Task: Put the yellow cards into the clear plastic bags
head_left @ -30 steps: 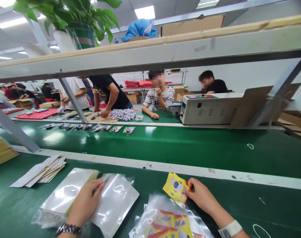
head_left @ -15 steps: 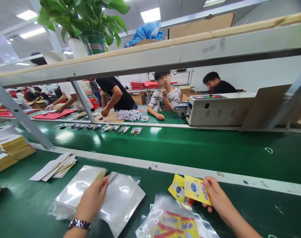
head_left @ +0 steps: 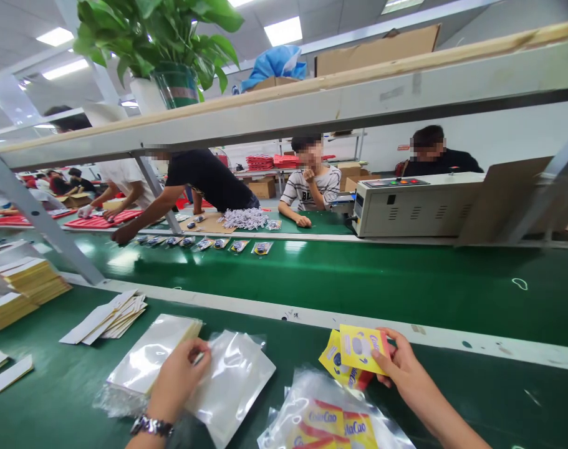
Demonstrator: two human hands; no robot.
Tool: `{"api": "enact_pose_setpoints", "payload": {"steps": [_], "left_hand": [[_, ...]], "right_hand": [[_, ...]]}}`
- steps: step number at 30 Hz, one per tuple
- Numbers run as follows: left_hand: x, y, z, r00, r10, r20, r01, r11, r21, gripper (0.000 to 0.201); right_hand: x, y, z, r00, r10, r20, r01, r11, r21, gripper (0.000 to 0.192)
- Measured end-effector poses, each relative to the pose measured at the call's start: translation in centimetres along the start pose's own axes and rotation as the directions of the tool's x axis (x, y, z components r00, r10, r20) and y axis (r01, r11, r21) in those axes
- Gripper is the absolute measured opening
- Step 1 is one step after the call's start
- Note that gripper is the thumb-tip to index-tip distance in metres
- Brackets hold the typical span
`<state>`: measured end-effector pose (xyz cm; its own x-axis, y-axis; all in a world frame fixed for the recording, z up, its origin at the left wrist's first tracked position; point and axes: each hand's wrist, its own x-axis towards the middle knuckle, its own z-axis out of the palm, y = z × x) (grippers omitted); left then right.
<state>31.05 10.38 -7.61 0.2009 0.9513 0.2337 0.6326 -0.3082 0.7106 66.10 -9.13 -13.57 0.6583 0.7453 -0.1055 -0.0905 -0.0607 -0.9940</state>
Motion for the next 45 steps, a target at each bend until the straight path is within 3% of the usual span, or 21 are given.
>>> {"api": "enact_pose_setpoints", "payload": {"steps": [4,6,9,12,14,17,20,23,27,29,31,34,37,39,41,43,45], "left_hand": [[-0.7,0.4,-0.7,0.994,-0.059,0.09,0.082,0.958,-0.276,0.035],[-1.7,1.0,-0.8,0.986,-0.105,0.133,0.153,0.891,-0.427,0.049],[-3.5,3.0,-0.5,0.957,-0.138,0.255,0.266,0.766,-0.585,0.053],[-5.1,5.3,0.6,0.944,-0.066,0.322,0.224,0.845,-0.485,0.044],[-6.0,6.6,1.4,0.95,-0.007,0.311,0.137,0.907,-0.398,0.033],[-7.1,7.8,2.6,0.959,0.081,0.272,0.035,0.918,-0.395,0.022],[-7.9,8.4,3.4,0.961,0.115,0.251,0.01,0.894,-0.447,0.027],[-8.2,8.5,3.8,0.974,0.072,0.215,0.054,0.848,-0.527,0.033],[-8.1,8.4,3.9,0.962,0.078,0.262,0.091,0.812,-0.576,0.044],[-8.1,8.5,3.8,0.961,0.055,0.272,0.116,0.81,-0.574,0.047],[-8.3,8.9,3.6,0.965,0.015,0.262,0.145,0.802,-0.579,0.048],[-8.6,9.4,3.4,0.965,-0.002,0.261,0.156,0.806,-0.571,0.048],[-8.5,9.4,3.3,0.963,0.013,0.268,0.147,0.81,-0.567,0.047],[-8.3,9.2,3.3,0.956,0.048,0.29,0.134,0.805,-0.577,0.044],[-8.3,9.0,3.3,0.942,0.09,0.324,0.119,0.812,-0.571,0.041],[-8.4,8.8,3.3,0.932,0.109,0.347,0.107,0.829,-0.548,0.041],[-8.4,8.6,3.3,0.94,0.119,0.318,0.074,0.842,-0.534,0.048]], "right_hand": [[-0.4,-1.8,0.1,0.995,-0.05,0.088,0.034,0.983,0.179,0.071],[-1.0,-3.0,0.4,0.994,-0.051,0.101,0.029,0.979,0.203,0.065],[-2.5,-4.7,1.8,0.99,-0.129,0.056,0.114,0.968,0.224,0.053],[-4.1,-6.2,3.9,0.962,-0.273,-0.025,0.272,0.936,0.223,0.042],[-5.0,-6.9,5.4,0.926,-0.372,-0.069,0.377,0.899,0.222,0.036],[-5.8,-7.4,7.2,0.885,-0.459,-0.07,0.463,0.861,0.208,0.032],[-6.3,-7.1,8.2,0.893,-0.438,-0.102,0.45,0.872,0.192,0.034],[-6.7,-6.3,8.7,0.919,-0.374,-0.126,0.393,0.896,0.206,0.032],[-6.6,-5.1,8.5,0.918,-0.385,-0.096,0.396,0.904,0.162,0.026],[-6.1,-4.7,8.1,0.871,-0.489,-0.047,0.492,0.864,0.111,0.016],[-5.5,-4.7,7.4,0.767,-0.64,0.045,0.637,0.768,0.07,0.006],[-4.9,-5.7,6.7,0.573,-0.793,0.206,0.806,0.591,0.037,0.023],[-5.0,-7.3,6.7,0.44,-0.817,0.374,0.885,0.464,-0.027,0.032],[-5.3,-8.2,7.0,0.402,-0.756,0.517,0.908,0.402,-0.118,0.022],[-5.7,-8.8,7.4,0.4,-0.642,0.655,0.909,0.372,-0.19,0.016],[-5.9,-8.8,7.7,0.429,-0.513,0.743,0.885,0.404,-0.232,0.031],[-5.9,-8.5,7.7,0.472,-0.437,0.766,0.843,0.479,-0.246,0.022]]}}
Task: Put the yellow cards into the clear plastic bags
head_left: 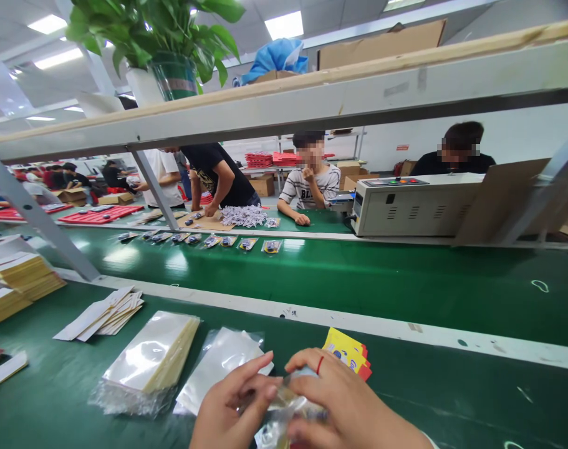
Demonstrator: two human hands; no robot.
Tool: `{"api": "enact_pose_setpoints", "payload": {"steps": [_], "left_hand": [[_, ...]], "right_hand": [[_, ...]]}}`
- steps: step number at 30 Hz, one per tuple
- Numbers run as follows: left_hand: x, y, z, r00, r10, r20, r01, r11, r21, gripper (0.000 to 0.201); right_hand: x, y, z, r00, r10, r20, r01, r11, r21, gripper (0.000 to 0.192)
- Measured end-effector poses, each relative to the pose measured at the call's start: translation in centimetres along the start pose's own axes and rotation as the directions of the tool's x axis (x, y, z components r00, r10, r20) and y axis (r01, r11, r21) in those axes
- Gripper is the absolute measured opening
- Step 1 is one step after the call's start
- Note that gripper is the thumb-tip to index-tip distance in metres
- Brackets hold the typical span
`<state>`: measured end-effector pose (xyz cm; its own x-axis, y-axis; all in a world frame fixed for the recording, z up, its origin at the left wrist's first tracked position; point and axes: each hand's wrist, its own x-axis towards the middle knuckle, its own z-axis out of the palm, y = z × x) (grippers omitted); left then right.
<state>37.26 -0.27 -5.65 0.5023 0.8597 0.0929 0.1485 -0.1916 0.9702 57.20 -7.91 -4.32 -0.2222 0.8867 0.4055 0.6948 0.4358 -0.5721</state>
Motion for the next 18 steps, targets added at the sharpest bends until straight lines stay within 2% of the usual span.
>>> {"api": "enact_pose_setpoints", "payload": {"steps": [2,4,5,7,8,10,13,15,18], "left_hand": [[0.2,-0.5,-0.6,0.998,0.053,-0.039,-0.051,0.997,0.056,0.056],[1.0,-1.3,-2.0,0.991,0.078,-0.109,-0.055,0.979,0.194,0.059],[1.6,-1.8,-2.9,0.985,0.067,-0.158,-0.016,0.954,0.301,0.06],[3.1,-3.1,-5.0,0.947,0.041,-0.318,0.136,0.846,0.515,0.063],[3.8,-3.7,-6.0,0.932,0.039,-0.361,0.195,0.784,0.589,0.067],[5.0,-4.9,-7.6,0.907,0.017,-0.421,0.281,0.722,0.633,0.072],[5.9,-5.7,-9.0,0.901,-0.053,-0.431,0.33,0.729,0.6,0.063],[6.0,-5.8,-9.4,0.908,-0.098,-0.407,0.333,0.759,0.559,0.049],[5.9,-5.4,-9.7,0.917,-0.148,-0.37,0.327,0.81,0.486,0.03]], "right_hand": [[-0.4,0.6,0.4,0.994,0.099,-0.037,-0.095,0.991,0.096,0.01],[-1.0,1.5,0.9,0.96,0.262,-0.1,-0.231,0.941,0.249,0.007],[-1.3,2.1,1.1,0.929,0.356,-0.099,-0.307,0.893,0.328,0.005],[-2.1,3.4,1.4,0.858,0.511,-0.047,-0.453,0.798,0.399,0.009],[-2.5,4.1,1.5,0.821,0.571,-0.026,-0.523,0.77,0.366,0.015],[-3.3,5.7,1.5,0.727,0.685,-0.05,-0.671,0.724,0.161,0.028],[-4.2,8.2,1.3,0.593,0.789,-0.164,-0.806,0.578,-0.129,0.037],[-4.6,9.5,1.2,0.554,0.811,-0.189,-0.831,0.527,-0.178,0.04],[-5.1,10.7,1.1,0.545,0.819,-0.179,-0.837,0.519,-0.174,0.035]]}}
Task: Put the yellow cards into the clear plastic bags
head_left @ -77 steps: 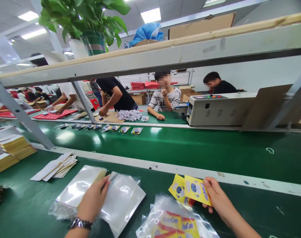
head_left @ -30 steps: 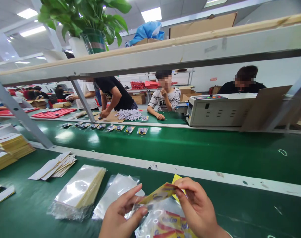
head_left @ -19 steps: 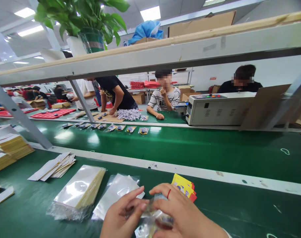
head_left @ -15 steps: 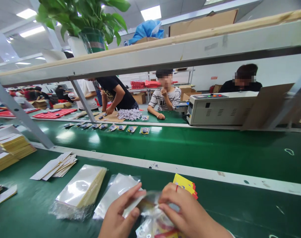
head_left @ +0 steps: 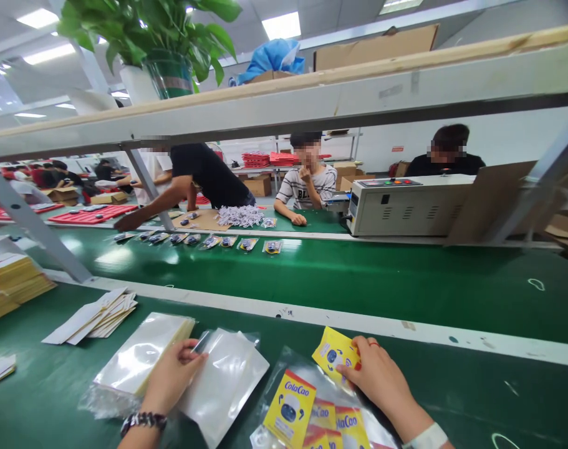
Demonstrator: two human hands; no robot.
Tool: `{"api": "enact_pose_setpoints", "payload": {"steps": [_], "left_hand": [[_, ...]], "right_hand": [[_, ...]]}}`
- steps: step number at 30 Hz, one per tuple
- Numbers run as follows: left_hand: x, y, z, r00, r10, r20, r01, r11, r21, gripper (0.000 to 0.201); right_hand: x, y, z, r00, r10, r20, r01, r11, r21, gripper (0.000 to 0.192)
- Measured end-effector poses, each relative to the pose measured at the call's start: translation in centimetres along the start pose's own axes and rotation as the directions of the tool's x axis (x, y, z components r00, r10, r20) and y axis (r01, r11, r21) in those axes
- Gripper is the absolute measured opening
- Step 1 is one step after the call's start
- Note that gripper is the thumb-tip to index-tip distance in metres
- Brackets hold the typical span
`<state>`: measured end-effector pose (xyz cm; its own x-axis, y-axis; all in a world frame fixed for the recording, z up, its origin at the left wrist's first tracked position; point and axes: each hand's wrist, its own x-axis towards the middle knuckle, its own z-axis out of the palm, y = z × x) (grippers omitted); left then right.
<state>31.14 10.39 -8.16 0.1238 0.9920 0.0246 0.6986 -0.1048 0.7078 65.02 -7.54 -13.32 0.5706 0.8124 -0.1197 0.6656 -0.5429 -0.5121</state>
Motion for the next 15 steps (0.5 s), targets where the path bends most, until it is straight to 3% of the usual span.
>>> {"api": "enact_pose_setpoints", "payload": {"steps": [4,9,13,15], "left_hand": [[0.1,0.1,-0.6,0.999,0.0,0.036,0.003,0.997,-0.081,0.021],[-0.1,-0.2,-0.8,1.0,0.028,0.006,-0.026,0.983,-0.182,0.027],[-0.7,-0.2,-1.1,0.997,0.051,0.063,-0.028,0.947,-0.32,0.032],[-1.1,0.1,-1.3,0.995,0.023,0.094,0.024,0.883,-0.468,0.04]], "right_hand": [[0.6,1.0,0.4,1.0,-0.011,0.03,0.008,0.997,0.077,0.021],[1.1,2.3,0.6,0.998,-0.04,0.041,0.027,0.962,0.27,0.021],[1.1,3.0,0.2,1.0,-0.021,0.012,0.012,0.874,0.485,0.025],[0.9,3.1,-0.3,1.0,0.024,0.005,-0.023,0.807,0.59,0.03]]}}
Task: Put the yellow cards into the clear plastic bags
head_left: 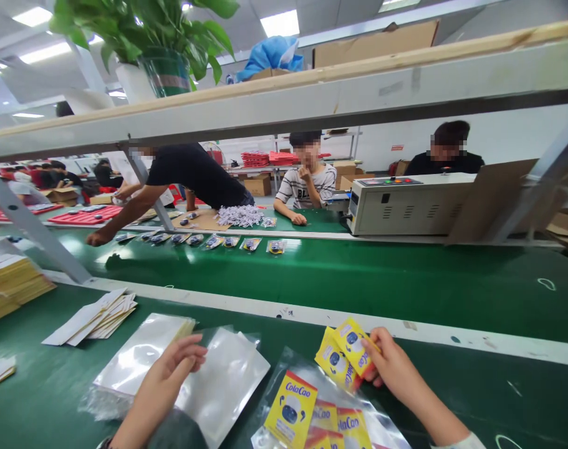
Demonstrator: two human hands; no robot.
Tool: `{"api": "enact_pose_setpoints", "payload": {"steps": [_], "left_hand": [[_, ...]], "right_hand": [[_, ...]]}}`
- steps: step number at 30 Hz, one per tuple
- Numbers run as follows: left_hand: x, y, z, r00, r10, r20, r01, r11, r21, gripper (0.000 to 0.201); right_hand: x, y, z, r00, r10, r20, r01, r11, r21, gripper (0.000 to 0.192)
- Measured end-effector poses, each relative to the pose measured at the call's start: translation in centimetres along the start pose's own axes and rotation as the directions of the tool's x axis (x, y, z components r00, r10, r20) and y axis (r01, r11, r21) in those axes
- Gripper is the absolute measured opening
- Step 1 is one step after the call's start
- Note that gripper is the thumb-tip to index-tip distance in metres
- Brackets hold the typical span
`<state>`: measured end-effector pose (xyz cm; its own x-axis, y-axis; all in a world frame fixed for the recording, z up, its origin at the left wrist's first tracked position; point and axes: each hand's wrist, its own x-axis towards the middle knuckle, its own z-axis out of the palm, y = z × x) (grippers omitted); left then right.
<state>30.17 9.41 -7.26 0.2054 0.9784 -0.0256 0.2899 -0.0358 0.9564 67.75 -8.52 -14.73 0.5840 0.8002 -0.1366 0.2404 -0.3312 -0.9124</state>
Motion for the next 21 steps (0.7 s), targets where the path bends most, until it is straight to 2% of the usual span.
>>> {"api": "enact_pose_setpoints", "payload": {"steps": [3,5,7,9,12,16,19,21], "left_hand": [[-0.8,0.8,0.5,0.997,-0.072,0.014,0.073,0.96,-0.271,0.051],[-1.5,1.5,1.2,0.997,-0.075,0.025,0.079,0.933,-0.351,0.053],[-2.3,2.1,2.2,0.998,-0.053,0.028,0.06,0.93,-0.361,0.053],[-3.0,2.6,3.1,0.999,-0.022,0.029,0.03,0.951,-0.308,0.051],[-3.9,3.3,4.3,0.996,0.065,0.064,-0.058,0.992,-0.108,0.044],[-4.9,4.6,5.7,0.968,0.23,0.1,-0.235,0.971,0.04,0.028],[-5.8,5.3,6.7,0.939,0.311,0.146,-0.325,0.941,0.089,0.019],[-6.2,5.3,7.1,0.923,0.342,0.179,-0.362,0.927,0.1,0.016]], "right_hand": [[-0.5,-0.7,-0.8,0.999,0.02,-0.042,-0.013,0.987,0.159,0.039],[-1.0,-1.2,-1.1,0.999,0.008,-0.048,0.006,0.959,0.282,0.046],[-1.4,-1.9,-1.1,0.999,-0.009,-0.042,0.026,0.912,0.41,0.05],[-1.9,-2.6,-0.8,0.999,-0.032,-0.029,0.042,0.86,0.508,0.048],[-2.8,-3.9,0.2,0.994,-0.093,-0.06,0.111,0.798,0.593,0.046],[-4.5,-6.5,1.7,0.97,-0.21,-0.125,0.24,0.722,0.649,0.037],[-6.0,-9.0,2.8,0.929,-0.328,-0.169,0.356,0.674,0.648,0.025],[-6.7,-10.5,3.6,0.876,-0.416,-0.244,0.469,0.616,0.633,0.017]]}}
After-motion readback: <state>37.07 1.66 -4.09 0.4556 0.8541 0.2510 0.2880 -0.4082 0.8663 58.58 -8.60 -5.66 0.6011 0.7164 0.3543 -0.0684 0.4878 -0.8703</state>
